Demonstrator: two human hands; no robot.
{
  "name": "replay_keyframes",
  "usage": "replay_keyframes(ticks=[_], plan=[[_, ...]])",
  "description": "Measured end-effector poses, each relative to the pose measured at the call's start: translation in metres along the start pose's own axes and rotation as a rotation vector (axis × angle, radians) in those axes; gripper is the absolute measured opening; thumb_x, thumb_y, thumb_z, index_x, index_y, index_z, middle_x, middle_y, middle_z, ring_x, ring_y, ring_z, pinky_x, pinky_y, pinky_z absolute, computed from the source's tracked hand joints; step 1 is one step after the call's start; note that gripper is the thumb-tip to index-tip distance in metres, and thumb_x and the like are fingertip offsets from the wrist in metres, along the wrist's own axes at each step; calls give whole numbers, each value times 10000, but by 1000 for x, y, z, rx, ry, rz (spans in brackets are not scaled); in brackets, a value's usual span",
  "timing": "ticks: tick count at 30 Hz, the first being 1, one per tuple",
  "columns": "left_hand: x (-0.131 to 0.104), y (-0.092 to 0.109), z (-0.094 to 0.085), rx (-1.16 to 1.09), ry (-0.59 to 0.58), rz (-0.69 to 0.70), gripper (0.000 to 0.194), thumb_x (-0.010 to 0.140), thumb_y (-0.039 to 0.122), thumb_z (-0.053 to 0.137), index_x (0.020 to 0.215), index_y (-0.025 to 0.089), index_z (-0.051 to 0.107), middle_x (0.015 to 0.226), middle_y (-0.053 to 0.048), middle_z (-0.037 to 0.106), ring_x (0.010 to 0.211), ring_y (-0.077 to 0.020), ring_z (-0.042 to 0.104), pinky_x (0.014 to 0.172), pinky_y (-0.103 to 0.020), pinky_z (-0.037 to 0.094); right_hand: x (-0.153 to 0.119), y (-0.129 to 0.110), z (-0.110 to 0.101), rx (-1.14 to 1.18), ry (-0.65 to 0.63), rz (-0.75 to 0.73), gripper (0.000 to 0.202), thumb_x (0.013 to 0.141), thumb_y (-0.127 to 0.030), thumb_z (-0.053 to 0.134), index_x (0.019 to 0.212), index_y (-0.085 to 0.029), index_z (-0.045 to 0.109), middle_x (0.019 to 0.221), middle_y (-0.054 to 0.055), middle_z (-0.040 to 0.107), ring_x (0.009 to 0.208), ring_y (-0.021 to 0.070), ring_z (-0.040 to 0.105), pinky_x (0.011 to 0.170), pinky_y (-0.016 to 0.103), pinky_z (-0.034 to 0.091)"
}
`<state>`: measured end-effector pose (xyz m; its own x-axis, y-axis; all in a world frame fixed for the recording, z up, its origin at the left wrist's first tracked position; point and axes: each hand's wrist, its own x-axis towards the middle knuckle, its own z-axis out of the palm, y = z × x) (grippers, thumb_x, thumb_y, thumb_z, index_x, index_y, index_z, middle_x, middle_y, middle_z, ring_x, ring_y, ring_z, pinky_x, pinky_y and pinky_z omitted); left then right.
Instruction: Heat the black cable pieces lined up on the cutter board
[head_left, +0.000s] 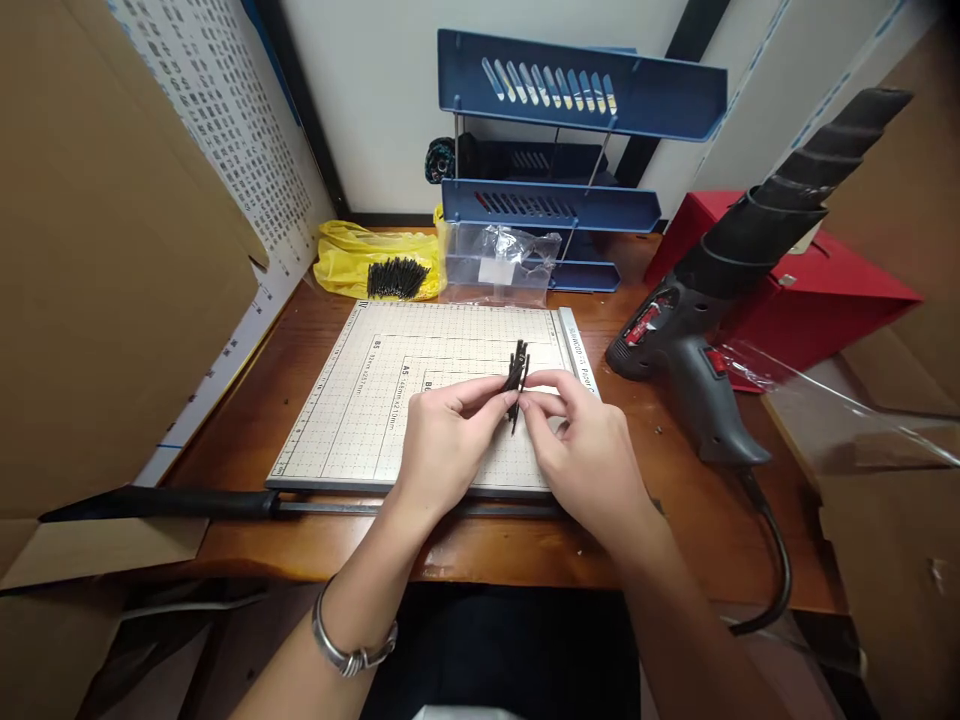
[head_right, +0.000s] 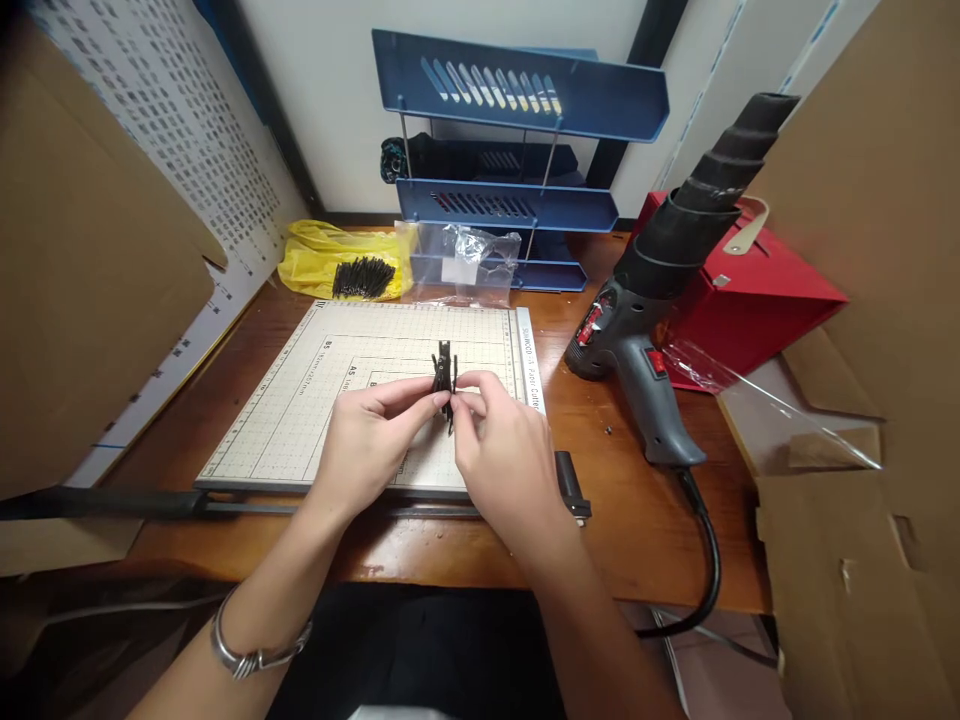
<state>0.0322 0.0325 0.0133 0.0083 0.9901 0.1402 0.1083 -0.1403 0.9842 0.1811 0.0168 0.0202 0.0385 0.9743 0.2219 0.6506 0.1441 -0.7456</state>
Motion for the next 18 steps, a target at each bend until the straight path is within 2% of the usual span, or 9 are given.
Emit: replay_keyframes(ticks=[3,6,8,9,13,16,18], plan=[[-1,0,1,0,-27,1,208,886,233,752,1079,251,829,1086,-6,809,1059,-224,761,975,-318,586,-3,-2,3,32,5,-45,243,948,-255,548,1122,-232,717,928,-4,782,761,110,688,698,201,461],[0,4,2,-57,-33,-59,221,871,239,759,1080,235,829,1095,-24,807,1042,-241,765,967,-347,597,-6,-9,4,65,20,-53,242,951,-245,519,981,-201,755,854,4,764,574,75,568,578,201,403],[1,8,3,-120,-4,-120,231,845,242,779,1068,216,831,1115,-41,802,1044,-250,764,966,-358,602,-7,-14,5,78,31,-61,252,932,-231,530,1016,-196,765,874,4,767,500,59,487,538,206,381],[1,10,4,-148,21,-146,234,832,242,790,1059,206,833,1122,-50,801,1050,-252,762,964,-358,603,-7,-16,6,88,35,-69,269,920,-226,542,1067,-199,766,918,8,774,516,60,508,550,202,397],[2,18,9,-218,75,-206,236,825,244,800,1051,180,831,1103,-61,805,1060,-238,756,935,-321,604,-6,-21,14,38,98,-70,367,926,-279,558,1227,-190,748,1042,62,777,781,153,691,725,240,506],[-1,21,15,-169,62,-198,225,891,272,735,1071,170,824,1050,-59,814,999,-231,764,852,-306,609,-7,-21,23,-5,150,-12,436,966,-325,504,1296,-143,724,1065,120,768,952,231,717,869,324,542],[-4,24,16,-73,11,-159,263,946,324,671,1104,170,813,1063,-69,810,975,-241,765,826,-319,604,-7,-19,24,30,186,21,454,982,-330,477,1312,-129,717,1098,136,761,1009,245,716,929,352,547]])
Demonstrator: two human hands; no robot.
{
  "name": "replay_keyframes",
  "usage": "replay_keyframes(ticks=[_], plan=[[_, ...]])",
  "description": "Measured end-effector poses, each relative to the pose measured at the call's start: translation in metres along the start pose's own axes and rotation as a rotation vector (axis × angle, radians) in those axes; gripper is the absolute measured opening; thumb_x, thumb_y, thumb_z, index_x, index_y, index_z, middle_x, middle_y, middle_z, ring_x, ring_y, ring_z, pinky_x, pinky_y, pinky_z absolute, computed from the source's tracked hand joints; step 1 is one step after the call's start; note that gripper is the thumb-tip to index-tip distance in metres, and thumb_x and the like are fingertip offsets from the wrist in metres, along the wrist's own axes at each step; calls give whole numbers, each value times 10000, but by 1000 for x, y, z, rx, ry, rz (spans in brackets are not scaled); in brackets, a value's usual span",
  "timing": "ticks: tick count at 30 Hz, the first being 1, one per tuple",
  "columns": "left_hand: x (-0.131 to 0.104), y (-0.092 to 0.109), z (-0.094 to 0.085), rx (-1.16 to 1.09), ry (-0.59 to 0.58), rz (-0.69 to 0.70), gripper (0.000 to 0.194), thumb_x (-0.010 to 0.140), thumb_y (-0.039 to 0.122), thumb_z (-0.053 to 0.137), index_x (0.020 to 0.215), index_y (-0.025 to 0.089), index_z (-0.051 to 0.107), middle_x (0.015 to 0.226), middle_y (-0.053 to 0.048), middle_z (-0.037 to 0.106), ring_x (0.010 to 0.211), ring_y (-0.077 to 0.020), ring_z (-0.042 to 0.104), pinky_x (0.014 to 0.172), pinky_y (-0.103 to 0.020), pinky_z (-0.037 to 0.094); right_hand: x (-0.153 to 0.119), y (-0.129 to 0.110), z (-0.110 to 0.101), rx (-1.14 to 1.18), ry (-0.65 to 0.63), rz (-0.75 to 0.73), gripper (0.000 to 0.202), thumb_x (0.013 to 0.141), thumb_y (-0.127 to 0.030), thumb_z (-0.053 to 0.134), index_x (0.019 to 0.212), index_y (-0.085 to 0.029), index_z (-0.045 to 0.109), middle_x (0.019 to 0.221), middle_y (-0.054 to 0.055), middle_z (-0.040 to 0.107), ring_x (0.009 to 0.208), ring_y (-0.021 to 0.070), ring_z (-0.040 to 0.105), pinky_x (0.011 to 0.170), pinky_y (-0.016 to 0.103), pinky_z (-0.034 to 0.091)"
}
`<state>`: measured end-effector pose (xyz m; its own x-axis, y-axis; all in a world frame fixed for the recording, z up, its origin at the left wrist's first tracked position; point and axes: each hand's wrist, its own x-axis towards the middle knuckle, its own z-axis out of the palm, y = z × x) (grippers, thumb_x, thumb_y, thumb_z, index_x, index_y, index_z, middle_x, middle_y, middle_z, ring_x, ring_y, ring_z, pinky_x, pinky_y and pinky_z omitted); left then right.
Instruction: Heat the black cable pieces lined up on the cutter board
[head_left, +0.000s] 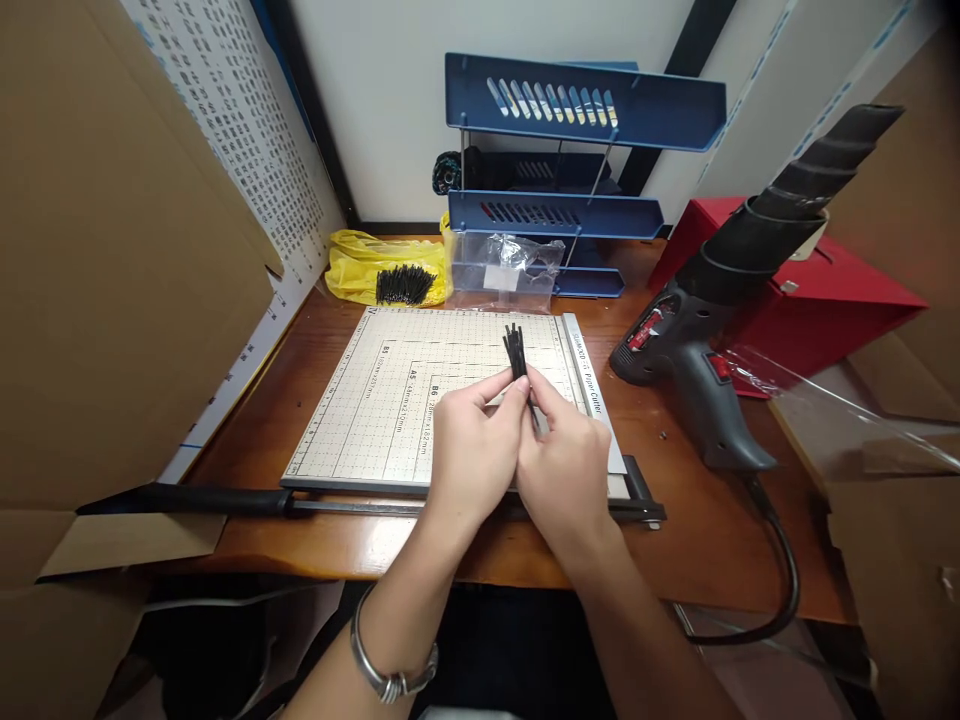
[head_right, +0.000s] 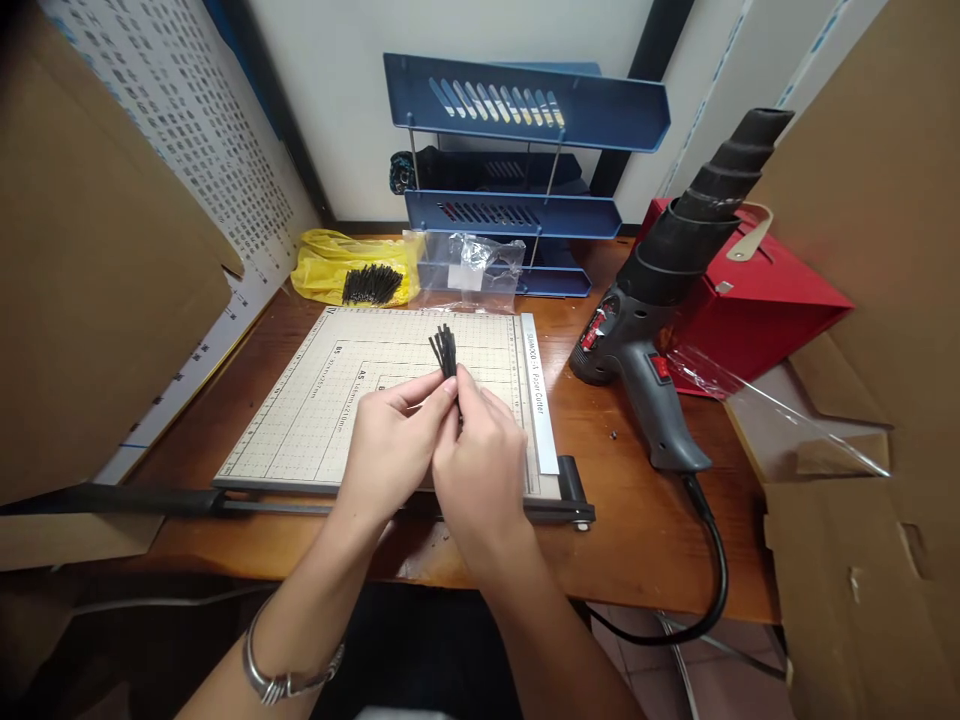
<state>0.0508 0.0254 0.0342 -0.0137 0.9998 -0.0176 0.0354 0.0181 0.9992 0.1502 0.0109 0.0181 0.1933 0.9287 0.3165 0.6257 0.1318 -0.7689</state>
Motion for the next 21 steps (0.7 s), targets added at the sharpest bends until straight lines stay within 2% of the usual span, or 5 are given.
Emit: replay_keyframes(ticks=[4,7,10,14,21], plan=[[-9,5,-10,220,-23,63,519,905,535,726,1304,204,723,1268,-98,749,1172,-294,706,991,-362,546,4,2,-12,211,9,110,378,955,-353,563,1236,-187,754,1079,91,770,953,213,732,921,332,568],[-12,7,-25,141,177,47,496,970,626,582,989,177,793,914,-93,795,899,-255,751,851,-342,569,12,3,-25,469,-65,271,291,902,-381,671,1067,-167,782,994,73,777,906,191,753,860,282,592],[-10,6,-38,-212,212,95,145,903,364,743,943,225,756,735,0,722,676,-156,680,731,-278,559,18,4,-33,596,-134,366,275,868,-381,728,1005,-148,775,989,77,778,892,179,765,825,251,601],[-9,13,-51,-721,136,290,279,703,23,769,571,215,616,460,87,447,422,-36,402,505,-141,412,19,6,-34,640,-197,386,302,853,-400,756,1007,-142,774,1013,89,778,878,169,769,825,238,598],[-12,21,-58,-649,-127,-33,377,899,483,705,679,177,697,368,63,297,372,-72,267,359,-168,271,17,9,-33,735,-270,407,313,822,-416,789,960,-135,771,1000,94,778,857,166,767,834,239,601]])
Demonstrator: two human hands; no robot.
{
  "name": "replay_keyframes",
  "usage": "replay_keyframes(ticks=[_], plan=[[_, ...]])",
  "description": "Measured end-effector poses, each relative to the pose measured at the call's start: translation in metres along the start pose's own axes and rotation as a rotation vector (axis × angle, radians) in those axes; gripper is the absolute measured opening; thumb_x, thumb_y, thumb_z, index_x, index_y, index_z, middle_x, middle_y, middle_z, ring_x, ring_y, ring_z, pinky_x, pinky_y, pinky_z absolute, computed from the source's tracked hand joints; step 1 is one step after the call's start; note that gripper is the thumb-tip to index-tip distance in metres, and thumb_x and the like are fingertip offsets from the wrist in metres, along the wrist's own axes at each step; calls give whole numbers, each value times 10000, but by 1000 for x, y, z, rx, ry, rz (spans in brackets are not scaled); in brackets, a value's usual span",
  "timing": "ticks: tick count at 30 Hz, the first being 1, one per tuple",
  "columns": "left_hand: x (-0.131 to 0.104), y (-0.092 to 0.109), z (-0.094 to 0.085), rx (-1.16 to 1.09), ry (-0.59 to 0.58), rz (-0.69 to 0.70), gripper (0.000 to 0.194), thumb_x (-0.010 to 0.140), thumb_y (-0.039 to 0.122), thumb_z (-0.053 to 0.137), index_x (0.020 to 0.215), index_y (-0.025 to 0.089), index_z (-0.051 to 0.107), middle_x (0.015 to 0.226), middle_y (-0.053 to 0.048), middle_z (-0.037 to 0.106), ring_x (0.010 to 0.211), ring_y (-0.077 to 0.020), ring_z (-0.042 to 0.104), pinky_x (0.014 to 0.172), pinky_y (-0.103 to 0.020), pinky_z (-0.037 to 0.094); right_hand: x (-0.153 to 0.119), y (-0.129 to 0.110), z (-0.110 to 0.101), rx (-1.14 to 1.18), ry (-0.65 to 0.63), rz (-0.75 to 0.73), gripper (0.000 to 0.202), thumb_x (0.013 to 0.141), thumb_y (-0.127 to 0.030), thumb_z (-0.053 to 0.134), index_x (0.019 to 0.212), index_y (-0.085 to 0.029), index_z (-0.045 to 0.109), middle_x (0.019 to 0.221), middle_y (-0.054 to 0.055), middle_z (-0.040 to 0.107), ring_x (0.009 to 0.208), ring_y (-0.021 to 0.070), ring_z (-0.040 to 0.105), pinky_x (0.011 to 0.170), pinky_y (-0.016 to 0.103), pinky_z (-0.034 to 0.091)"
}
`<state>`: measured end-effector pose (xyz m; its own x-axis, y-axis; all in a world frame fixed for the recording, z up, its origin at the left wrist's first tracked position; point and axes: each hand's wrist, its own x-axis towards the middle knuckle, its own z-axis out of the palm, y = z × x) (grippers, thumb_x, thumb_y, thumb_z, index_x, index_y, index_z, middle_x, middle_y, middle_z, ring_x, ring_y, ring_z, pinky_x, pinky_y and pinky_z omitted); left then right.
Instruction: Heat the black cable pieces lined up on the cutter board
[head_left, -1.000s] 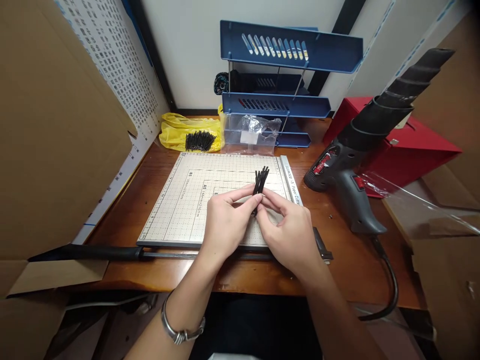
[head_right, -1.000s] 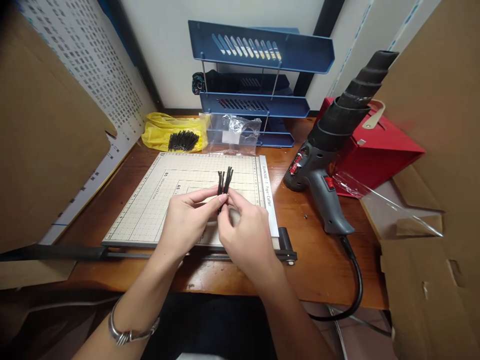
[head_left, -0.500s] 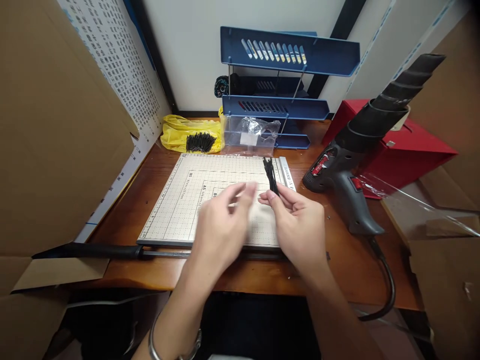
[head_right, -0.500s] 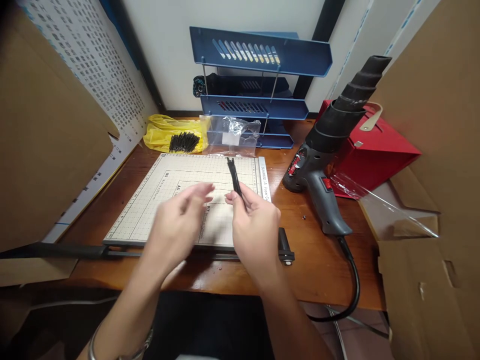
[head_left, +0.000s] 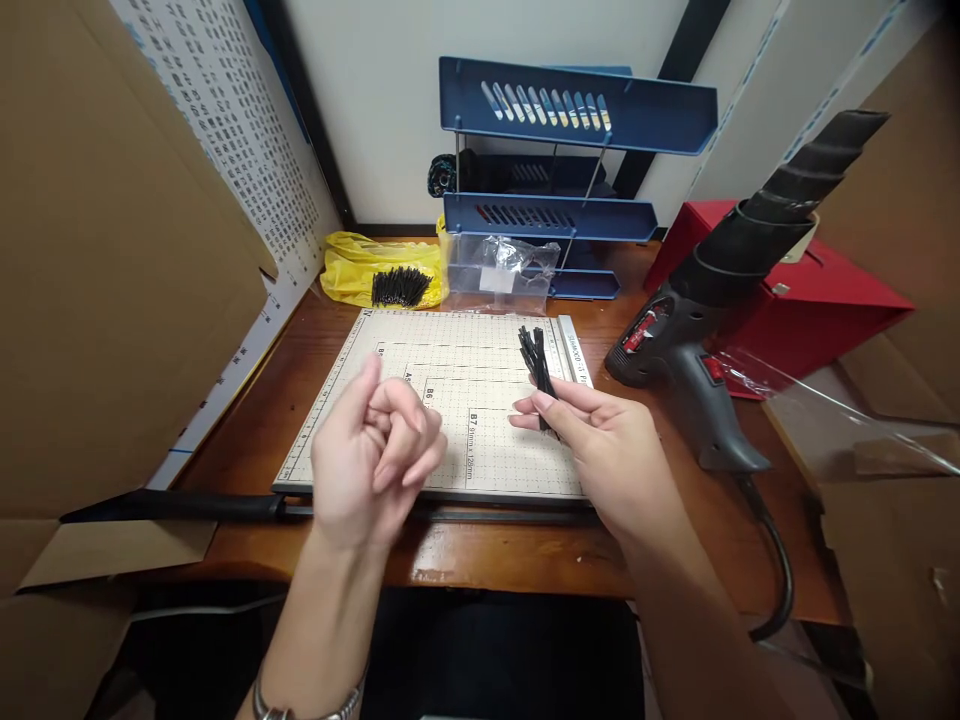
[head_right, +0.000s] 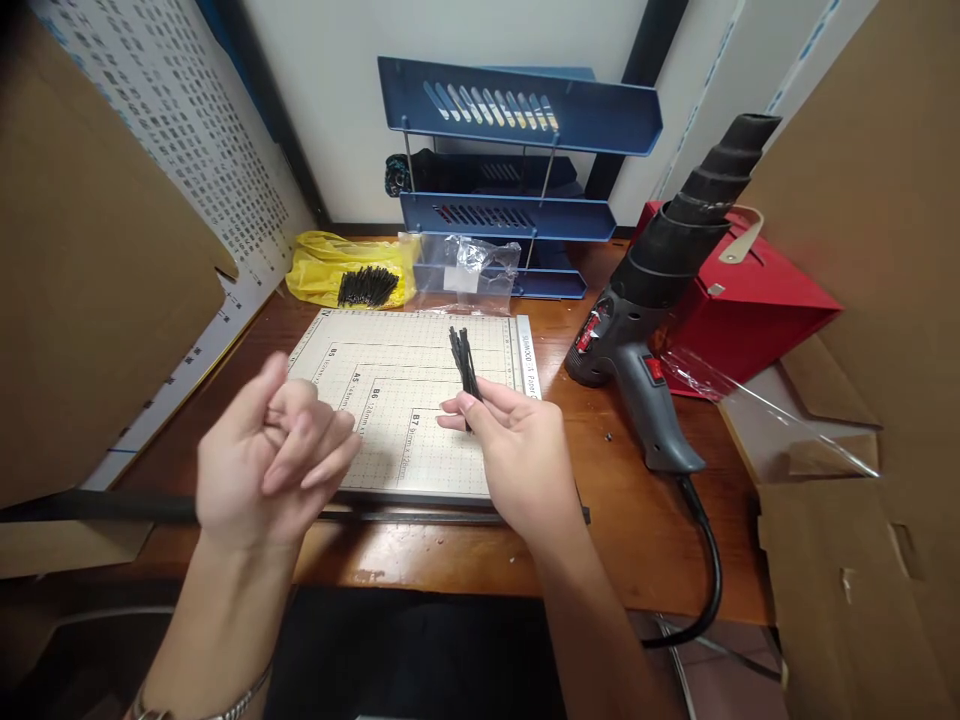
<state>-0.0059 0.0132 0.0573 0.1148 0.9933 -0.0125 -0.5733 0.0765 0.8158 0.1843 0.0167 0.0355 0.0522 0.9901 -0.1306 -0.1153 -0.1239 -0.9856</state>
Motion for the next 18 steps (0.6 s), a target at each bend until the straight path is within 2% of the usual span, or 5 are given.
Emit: replay_keyframes(ticks=[2,5,7,10,18], plan=[[2,-11,-1,71,80,13,278,853,336,798,1091,206,736,485,87,467,389,-48,291,387,-151,293,-2,-2,0,34,-12,19,323,803,-417,810,959,-136,773,996,91,779,849,162,766,834,234,599],[4,-30,3,300,108,0,707,816,326,861,1444,262,543,1015,-17,721,683,-87,607,624,-188,505,-7,-5,0,76,-78,56,336,797,-414,817,991,-141,783,993,89,778,843,162,759,837,246,601],[4,-37,9,425,-16,-36,513,920,489,737,1332,196,652,1159,-92,719,904,-161,676,808,-254,547,-12,-8,-1,95,-171,84,353,807,-409,807,1052,-155,789,1025,87,774,880,164,751,862,260,600],[5,-40,20,510,-211,-115,438,971,570,619,989,159,767,968,-86,739,901,-204,679,816,-292,538,-17,-10,-1,89,-267,106,369,812,-393,796,1116,-183,788,1043,76,769,929,167,732,847,255,592],[8,-45,28,601,-108,-156,418,949,542,645,786,167,729,624,12,517,584,-114,461,526,-238,344,-20,-11,3,-62,-316,101,367,897,-469,686,1095,-175,778,883,54,741,857,165,704,740,241,573]])
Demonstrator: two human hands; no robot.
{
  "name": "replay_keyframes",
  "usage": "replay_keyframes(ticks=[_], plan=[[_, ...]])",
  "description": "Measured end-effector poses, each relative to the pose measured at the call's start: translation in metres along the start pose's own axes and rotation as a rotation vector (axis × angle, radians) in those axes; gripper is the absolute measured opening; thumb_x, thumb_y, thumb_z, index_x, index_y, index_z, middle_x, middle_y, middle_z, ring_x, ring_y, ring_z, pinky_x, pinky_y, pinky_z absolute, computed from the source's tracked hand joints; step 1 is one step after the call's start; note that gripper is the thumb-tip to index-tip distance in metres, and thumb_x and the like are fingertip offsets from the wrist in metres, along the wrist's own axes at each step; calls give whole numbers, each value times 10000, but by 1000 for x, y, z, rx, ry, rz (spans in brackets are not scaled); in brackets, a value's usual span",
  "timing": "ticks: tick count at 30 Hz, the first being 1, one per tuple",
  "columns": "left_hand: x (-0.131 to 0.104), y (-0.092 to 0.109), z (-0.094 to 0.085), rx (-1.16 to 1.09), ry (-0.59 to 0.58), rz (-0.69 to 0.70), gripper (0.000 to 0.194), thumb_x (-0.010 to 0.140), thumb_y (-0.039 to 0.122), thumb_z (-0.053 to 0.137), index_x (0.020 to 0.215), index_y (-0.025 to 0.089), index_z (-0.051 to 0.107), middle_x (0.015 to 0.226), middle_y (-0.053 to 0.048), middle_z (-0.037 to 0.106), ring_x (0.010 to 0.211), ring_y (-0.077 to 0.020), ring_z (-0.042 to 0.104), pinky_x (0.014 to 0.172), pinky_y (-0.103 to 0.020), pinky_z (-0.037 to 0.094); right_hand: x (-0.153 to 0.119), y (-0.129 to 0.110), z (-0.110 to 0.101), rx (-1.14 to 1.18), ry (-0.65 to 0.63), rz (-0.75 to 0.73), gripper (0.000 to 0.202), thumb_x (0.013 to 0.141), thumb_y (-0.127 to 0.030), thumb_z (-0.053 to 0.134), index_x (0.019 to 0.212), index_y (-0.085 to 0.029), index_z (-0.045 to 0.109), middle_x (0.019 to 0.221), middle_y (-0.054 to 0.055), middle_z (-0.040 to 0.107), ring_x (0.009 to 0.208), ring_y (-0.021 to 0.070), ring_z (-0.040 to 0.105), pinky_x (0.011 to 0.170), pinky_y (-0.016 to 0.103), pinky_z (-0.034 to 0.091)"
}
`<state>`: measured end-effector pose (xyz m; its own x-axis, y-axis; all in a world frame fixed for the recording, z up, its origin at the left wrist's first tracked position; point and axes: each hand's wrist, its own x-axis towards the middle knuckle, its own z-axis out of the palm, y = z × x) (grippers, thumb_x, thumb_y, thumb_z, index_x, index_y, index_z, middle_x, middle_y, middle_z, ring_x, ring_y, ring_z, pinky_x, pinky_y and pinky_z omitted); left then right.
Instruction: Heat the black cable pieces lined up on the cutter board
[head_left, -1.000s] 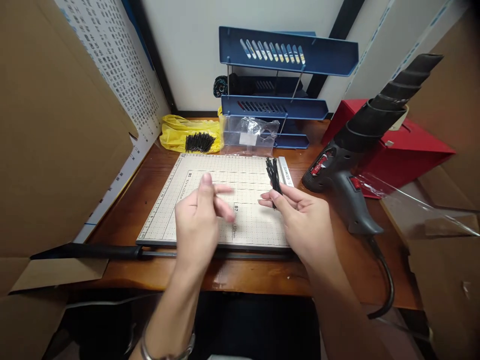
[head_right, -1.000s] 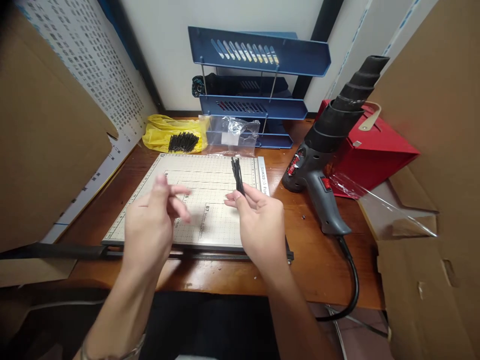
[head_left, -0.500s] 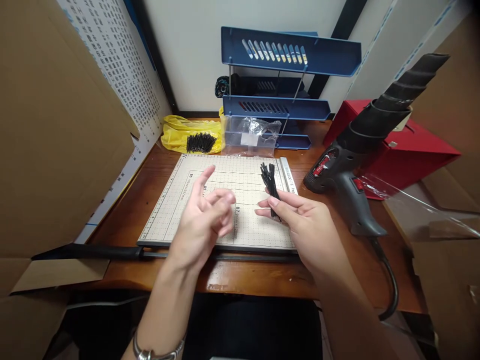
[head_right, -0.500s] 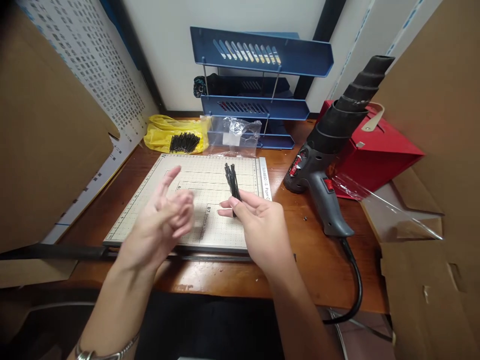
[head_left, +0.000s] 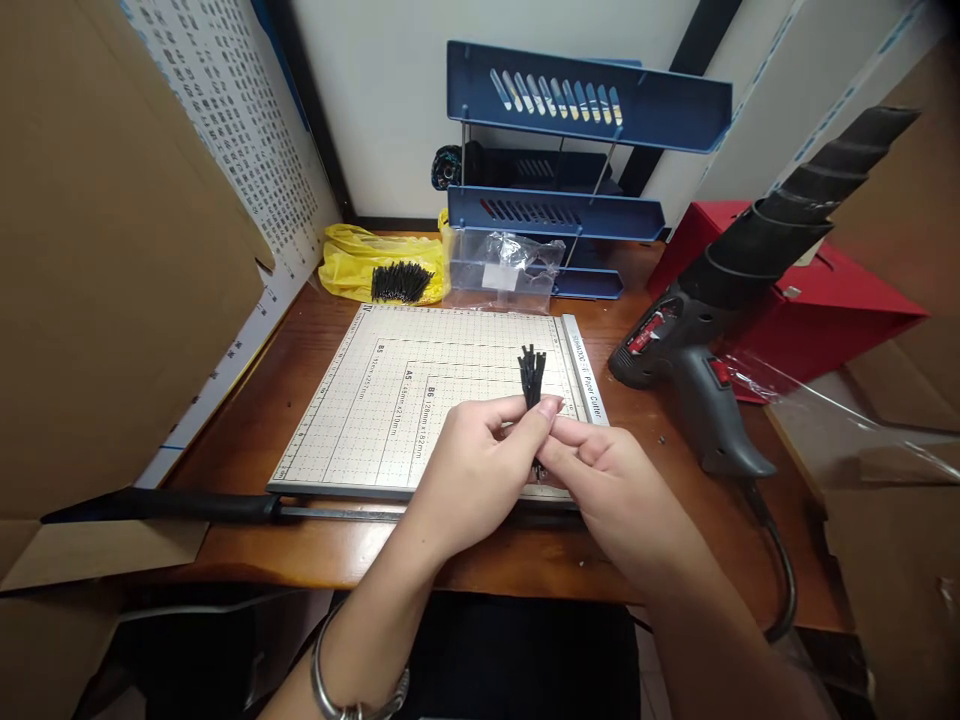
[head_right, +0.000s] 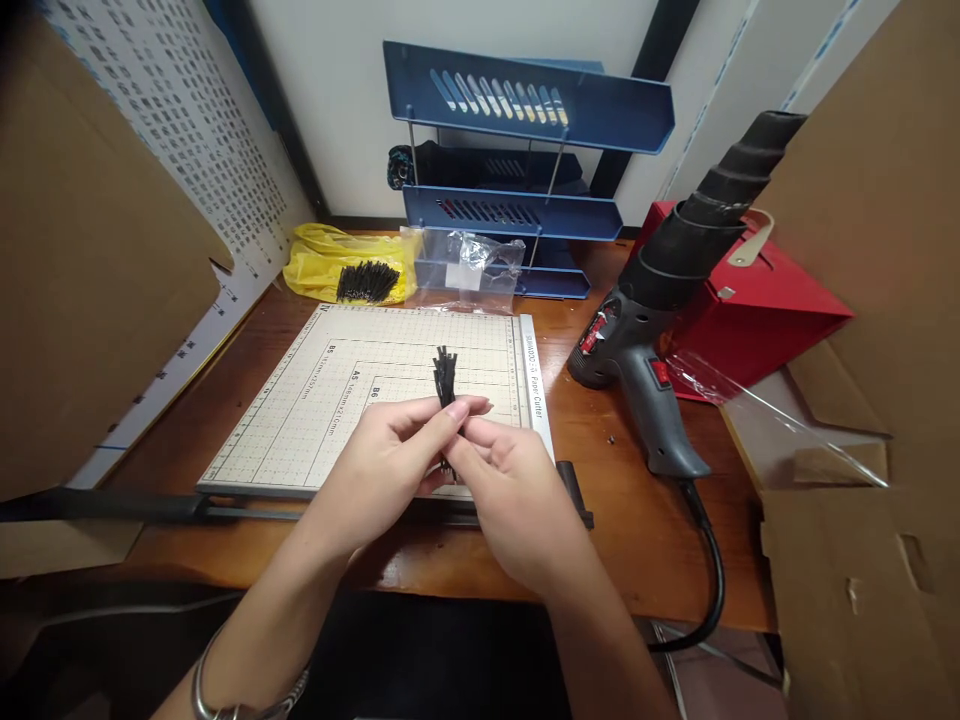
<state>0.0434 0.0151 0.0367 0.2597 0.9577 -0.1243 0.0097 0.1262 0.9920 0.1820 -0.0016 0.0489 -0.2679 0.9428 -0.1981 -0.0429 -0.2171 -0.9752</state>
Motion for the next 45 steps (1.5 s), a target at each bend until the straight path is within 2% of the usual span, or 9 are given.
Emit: replay_keyframes(ticks=[3,6,9,14,18,23,31,38,45], plan=[[1,2,2,-66,-23,2,392,954,502,629,801,160,748,542,45,407,490,-87,335,480,-239,281,0,5,3,2,-8,-28,370,944,-495,621,1035,-163,758,899,55,730,862,154,691,753,241,569],[2,3,2,-132,-85,-38,399,966,498,594,975,150,790,473,72,341,429,-81,271,445,-238,237,-1,12,6,66,-22,-25,388,969,-520,585,934,-158,720,868,50,712,834,138,678,777,244,564],[1,3,1,-144,-131,-59,463,984,518,556,1128,141,784,430,73,355,412,-89,307,443,-232,244,-3,17,7,153,-48,-32,374,974,-514,592,868,-162,658,804,30,687,768,114,653,764,233,548],[-4,3,-2,-160,-185,-49,493,1016,495,482,1200,145,777,433,49,410,428,-100,394,487,-239,314,-6,20,5,152,-95,-61,422,996,-493,573,748,-152,587,719,22,641,742,97,631,763,211,516],[-6,2,-4,-192,-220,-28,459,1020,484,507,1205,170,785,440,59,364,437,-90,342,470,-227,274,-7,18,5,186,-133,-61,435,994,-508,564,762,-145,626,763,46,666,788,122,647,836,264,536],[-8,-2,-7,-274,-211,-51,398,994,462,603,1185,171,795,444,87,306,418,-61,258,430,-196,219,-8,18,10,274,-167,-27,384,976,-506,593,882,-146,686,824,53,690,771,131,658,805,290,556],[-9,-7,-9,-348,-226,-90,383,1002,475,614,1132,176,814,387,65,465,369,-42,406,580,-188,440,-9,22,9,402,-240,-21,439,999,-472,569,746,-142,710,761,55,674,768,102,635,829,224,532],[-12,-5,-10,-338,-254,-88,396,1033,468,571,1145,174,812,366,61,479,341,-29,405,551,-159,414,-12,19,12,415,-269,-40,427,1025,-427,539,788,-163,776,779,49,681,802,91,626,858,196,501],[-15,-4,-10,-343,-275,-84,412,1029,472,573,1162,157,802,374,53,481,341,-46,389,443,-164,335,-15,16,11,361,-265,-29,448,1029,-426,511,744,-151,720,765,59,672,829,135,634,899,270,494]])
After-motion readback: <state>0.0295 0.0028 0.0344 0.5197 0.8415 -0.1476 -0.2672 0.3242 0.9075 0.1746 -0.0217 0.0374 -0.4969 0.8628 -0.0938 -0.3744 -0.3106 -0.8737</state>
